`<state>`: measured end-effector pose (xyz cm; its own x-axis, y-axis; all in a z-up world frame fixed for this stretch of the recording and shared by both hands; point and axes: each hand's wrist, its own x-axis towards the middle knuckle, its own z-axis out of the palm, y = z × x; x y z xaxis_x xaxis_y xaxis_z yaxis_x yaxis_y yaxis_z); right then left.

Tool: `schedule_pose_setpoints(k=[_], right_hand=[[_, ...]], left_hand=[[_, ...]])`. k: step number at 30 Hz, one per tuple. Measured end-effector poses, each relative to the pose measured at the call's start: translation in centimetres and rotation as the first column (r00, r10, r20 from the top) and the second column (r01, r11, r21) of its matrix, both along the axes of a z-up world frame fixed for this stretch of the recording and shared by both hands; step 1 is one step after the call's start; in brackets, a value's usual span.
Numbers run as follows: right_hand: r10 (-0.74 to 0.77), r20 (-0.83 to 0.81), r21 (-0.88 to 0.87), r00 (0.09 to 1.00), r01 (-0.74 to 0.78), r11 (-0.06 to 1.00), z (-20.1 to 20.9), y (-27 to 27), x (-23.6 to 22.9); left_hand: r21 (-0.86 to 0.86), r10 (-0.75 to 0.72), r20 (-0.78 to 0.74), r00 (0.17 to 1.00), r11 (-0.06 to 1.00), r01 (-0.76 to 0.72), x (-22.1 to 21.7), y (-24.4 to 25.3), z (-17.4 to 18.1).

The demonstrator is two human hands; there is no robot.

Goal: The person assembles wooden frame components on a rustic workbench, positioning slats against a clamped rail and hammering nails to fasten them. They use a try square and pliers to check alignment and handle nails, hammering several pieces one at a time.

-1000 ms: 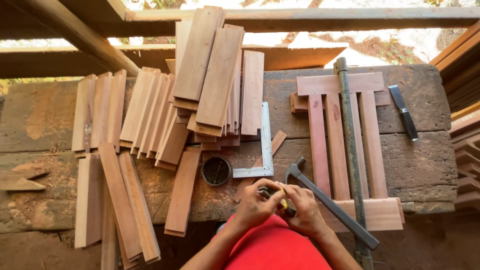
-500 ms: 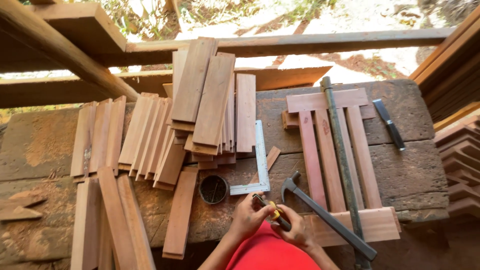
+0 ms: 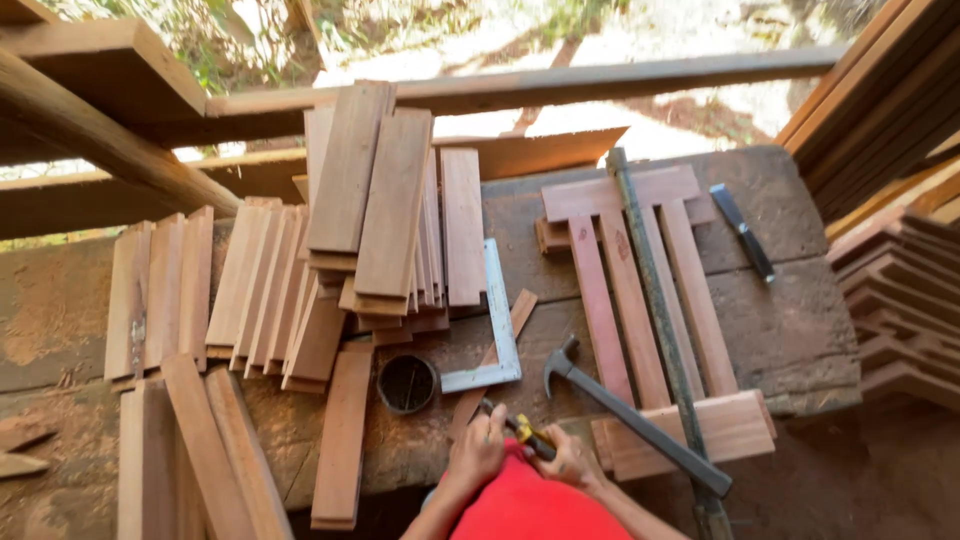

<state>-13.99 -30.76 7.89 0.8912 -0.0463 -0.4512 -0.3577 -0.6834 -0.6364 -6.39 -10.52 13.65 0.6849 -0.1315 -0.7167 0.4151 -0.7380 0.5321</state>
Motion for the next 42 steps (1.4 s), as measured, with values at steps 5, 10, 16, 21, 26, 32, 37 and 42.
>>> schedule_pose_setpoints(k=[5, 10, 16, 21, 26, 32, 37, 42], right_hand=[[0.05, 0.046, -0.14, 0.998, -0.043, 0.989, -1.2, 0.4, -0.3], [0.183, 0.184, -0.361, 0.966, -0.106, 0.926, -1.4, 0.1, 0.5], [0.236, 0.063, -0.185, 0.97, -0.221, 0.958, -4.8, -1.6, -1.3], [0.459, -0.166, -0.209, 0.873, -0.486, 0.849, 0.1, 0.7, 2.2], [0.543, -0.028, -0.398, 0.84, -0.507, 0.764, -3.7, 1.9, 3.8], [0.582, 0.039, -0.422, 0.812, -0.515, 0.746, -2.3, 0.8, 3.1], [0.326, 0.543, -0.528, 0.774, 0.013, 0.849, 0.5, -4.5, 1.5], [0.166, 0.369, -0.661, 0.914, 0.133, 0.738, 2.3, -9.4, -0.8]], left_hand=[[-0.003, -0.002, -0.009, 1.0, 1.0, 0.002, -0.3, 0.8, -0.3], [-0.283, 0.409, -0.195, 0.891, 0.847, -0.45, -1.4, 1.8, -2.2], [-0.573, 0.649, -0.127, 0.75, 0.57, -0.59, -2.5, 9.0, -2.1], [-0.585, 0.719, -0.061, 0.692, 0.536, -0.608, -1.4, 11.8, -0.1], [-0.358, 0.521, 0.236, 0.82, 0.831, -0.425, -0.7, 9.9, 3.6], [-0.451, 0.55, 0.205, 0.81, 0.787, -0.42, -0.5, 8.4, 2.2], [-0.516, 0.663, 0.156, 0.732, 0.686, -0.512, 0.9, 6.5, 3.5], [-0.513, 0.593, 0.163, 0.788, 0.733, -0.446, 3.7, 2.8, 2.4]])
